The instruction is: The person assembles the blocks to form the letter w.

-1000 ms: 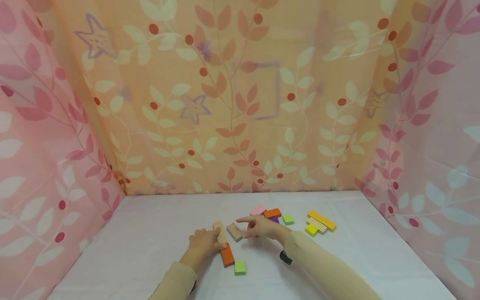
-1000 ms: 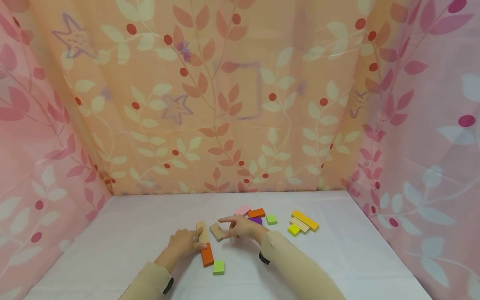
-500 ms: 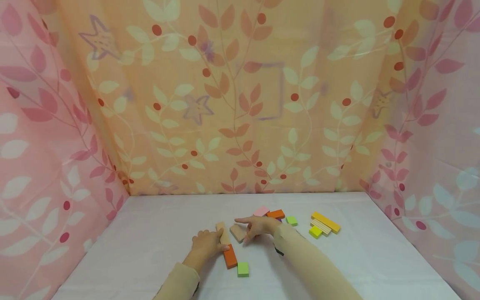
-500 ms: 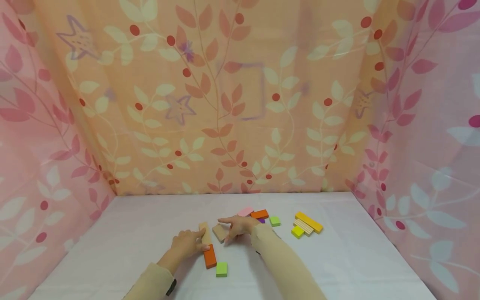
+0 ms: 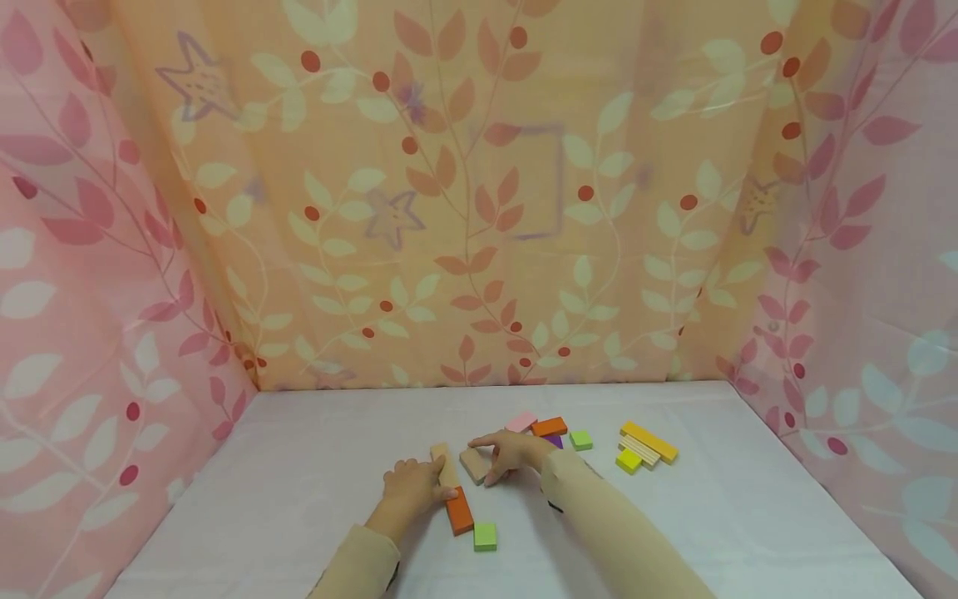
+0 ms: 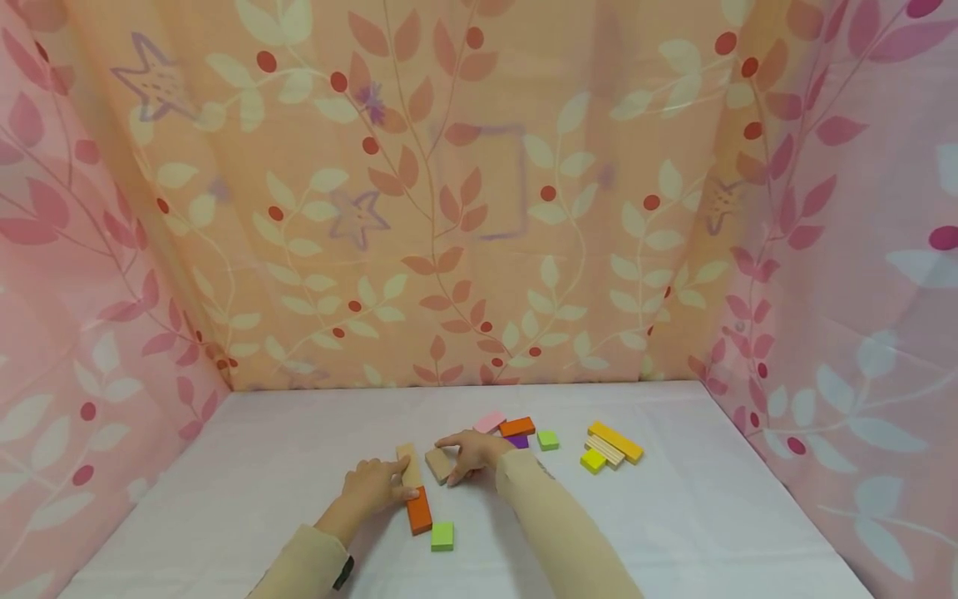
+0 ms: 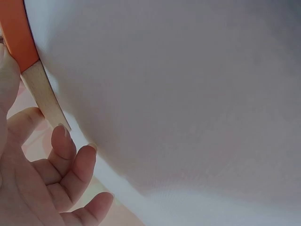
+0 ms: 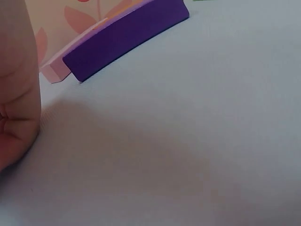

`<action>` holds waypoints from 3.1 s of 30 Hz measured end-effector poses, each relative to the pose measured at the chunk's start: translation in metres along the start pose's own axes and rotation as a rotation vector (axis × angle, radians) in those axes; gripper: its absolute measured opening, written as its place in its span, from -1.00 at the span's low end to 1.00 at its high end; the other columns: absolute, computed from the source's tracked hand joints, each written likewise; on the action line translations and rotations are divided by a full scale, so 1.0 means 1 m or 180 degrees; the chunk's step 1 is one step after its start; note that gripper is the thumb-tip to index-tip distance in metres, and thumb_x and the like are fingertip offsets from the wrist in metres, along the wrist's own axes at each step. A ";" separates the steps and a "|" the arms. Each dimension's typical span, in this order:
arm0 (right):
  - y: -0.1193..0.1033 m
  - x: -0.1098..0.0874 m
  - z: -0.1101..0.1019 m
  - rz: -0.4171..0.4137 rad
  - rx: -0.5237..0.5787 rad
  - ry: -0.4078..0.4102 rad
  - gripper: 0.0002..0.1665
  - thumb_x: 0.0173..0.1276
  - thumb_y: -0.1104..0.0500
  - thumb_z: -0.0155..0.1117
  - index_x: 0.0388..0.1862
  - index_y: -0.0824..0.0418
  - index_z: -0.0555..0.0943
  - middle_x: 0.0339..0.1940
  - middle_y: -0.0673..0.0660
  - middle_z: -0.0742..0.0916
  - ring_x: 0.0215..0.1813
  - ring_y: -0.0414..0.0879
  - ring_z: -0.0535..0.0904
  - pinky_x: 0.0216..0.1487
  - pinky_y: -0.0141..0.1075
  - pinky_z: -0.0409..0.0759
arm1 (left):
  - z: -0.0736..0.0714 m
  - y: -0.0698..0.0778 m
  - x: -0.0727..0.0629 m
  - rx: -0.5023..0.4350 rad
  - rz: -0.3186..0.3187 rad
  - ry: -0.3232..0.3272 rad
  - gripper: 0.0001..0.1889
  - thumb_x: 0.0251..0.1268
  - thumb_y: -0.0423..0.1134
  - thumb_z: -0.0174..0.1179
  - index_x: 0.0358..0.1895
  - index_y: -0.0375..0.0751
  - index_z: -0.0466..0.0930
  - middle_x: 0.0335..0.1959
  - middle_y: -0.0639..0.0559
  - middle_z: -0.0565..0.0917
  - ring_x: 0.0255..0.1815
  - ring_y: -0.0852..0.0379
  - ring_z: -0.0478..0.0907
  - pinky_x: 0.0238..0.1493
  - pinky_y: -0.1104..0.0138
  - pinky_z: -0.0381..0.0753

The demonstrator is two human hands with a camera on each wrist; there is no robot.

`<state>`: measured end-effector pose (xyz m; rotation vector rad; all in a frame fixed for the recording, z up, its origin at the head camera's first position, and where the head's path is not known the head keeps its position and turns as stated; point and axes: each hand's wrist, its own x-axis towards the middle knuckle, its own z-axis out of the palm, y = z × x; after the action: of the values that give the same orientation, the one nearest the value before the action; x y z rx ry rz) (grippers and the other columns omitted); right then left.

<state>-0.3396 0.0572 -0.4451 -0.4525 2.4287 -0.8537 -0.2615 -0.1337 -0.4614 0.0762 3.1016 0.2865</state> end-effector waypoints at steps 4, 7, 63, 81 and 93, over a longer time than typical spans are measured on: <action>0.004 0.001 0.002 -0.0055 -0.0021 0.0034 -0.25 0.09 0.21 0.54 0.29 -0.09 0.53 -0.29 0.12 0.56 -0.35 -0.05 0.45 -0.27 -0.28 0.46 | -0.001 0.001 -0.001 -0.0041 -0.0014 -0.0033 -0.29 0.05 0.20 0.32 0.25 -0.11 0.55 0.01 -0.30 0.61 -0.05 -0.28 0.50 -0.05 -0.18 0.44; 0.008 0.000 0.003 -0.0150 -0.0011 0.0081 -0.27 0.10 0.19 0.54 0.29 -0.05 0.52 -0.31 0.11 0.56 -0.34 -0.06 0.46 -0.27 -0.28 0.46 | -0.002 0.001 -0.002 -0.0038 -0.0009 -0.0039 -0.29 0.05 0.20 0.32 0.25 -0.13 0.55 0.02 -0.29 0.61 -0.04 -0.28 0.50 -0.04 -0.18 0.43; 0.032 -0.065 0.021 -0.0222 0.0306 0.0333 -0.54 0.06 0.19 0.57 -0.19 0.20 0.47 -0.41 0.09 0.49 -0.32 -0.08 0.40 -0.34 -0.28 0.35 | -0.002 0.001 -0.003 -0.0037 0.0079 0.0039 -0.32 0.07 0.14 0.34 0.25 -0.14 0.54 -0.01 -0.25 0.64 -0.12 -0.25 0.50 -0.11 -0.14 0.45; 0.033 -0.067 0.021 -0.0276 0.0256 0.0364 -0.54 0.04 0.18 0.58 -0.21 0.20 0.47 -0.41 0.08 0.51 -0.33 -0.08 0.41 -0.34 -0.29 0.36 | -0.002 0.005 -0.002 0.0030 0.0124 0.0128 -0.35 0.04 0.11 0.38 0.17 -0.20 0.58 -0.11 -0.28 0.61 -0.12 -0.22 0.48 -0.09 -0.10 0.44; 0.057 -0.073 0.000 -0.0119 0.0768 0.0577 -0.62 0.22 0.14 0.45 -0.08 0.26 0.54 -0.44 0.10 0.60 -0.47 -0.09 0.51 -0.36 -0.30 0.53 | -0.002 0.012 -0.009 -0.0023 0.0584 0.0426 -0.49 0.10 0.03 0.37 0.07 -0.21 0.63 -0.17 -0.28 0.61 -0.17 -0.21 0.48 -0.16 -0.04 0.48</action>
<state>-0.2881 0.1334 -0.4555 -0.3430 2.4416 -1.2343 -0.2519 -0.1228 -0.4569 0.3573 3.2301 0.3196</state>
